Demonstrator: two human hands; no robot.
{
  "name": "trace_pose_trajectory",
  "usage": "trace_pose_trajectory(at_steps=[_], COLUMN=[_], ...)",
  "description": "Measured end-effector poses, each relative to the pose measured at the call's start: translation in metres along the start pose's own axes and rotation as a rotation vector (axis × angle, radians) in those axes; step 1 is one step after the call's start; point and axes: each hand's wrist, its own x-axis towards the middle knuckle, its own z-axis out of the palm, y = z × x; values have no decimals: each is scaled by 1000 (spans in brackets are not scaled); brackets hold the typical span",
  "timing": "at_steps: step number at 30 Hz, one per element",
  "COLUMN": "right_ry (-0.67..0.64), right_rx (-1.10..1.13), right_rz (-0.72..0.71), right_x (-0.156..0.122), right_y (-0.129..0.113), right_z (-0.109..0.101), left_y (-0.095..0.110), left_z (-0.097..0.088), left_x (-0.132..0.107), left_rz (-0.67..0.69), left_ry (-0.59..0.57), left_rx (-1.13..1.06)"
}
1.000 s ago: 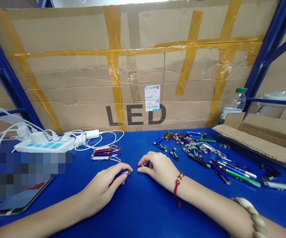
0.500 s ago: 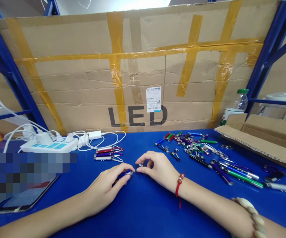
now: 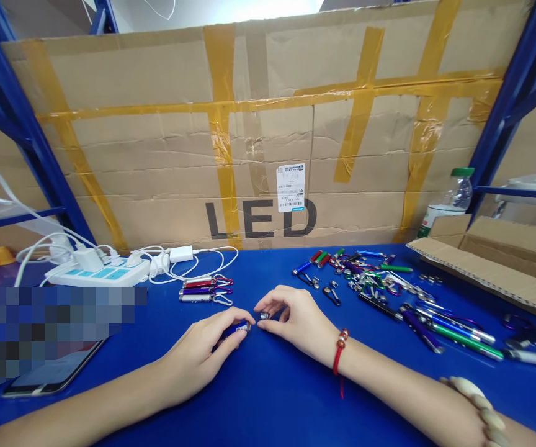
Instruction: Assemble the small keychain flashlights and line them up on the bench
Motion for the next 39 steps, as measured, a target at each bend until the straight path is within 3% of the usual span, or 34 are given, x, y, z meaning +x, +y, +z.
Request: trace_pose_trajectory(at_steps=[12,28,39], right_ry=[13,-48,2], right_rx=[-60,-32,-36], right_rz=[-64,2,43], right_x=[-2,-4,-2], right_y=[3,-1,-10], right_z=[-1,1,-3], left_y=[3,4,3], left_z=[-2,-6,-4], left_x=[0,-3,-3], left_rz=[-8,16,50], left_ry=[-38,-49,-37], left_rx=[58,109,128])
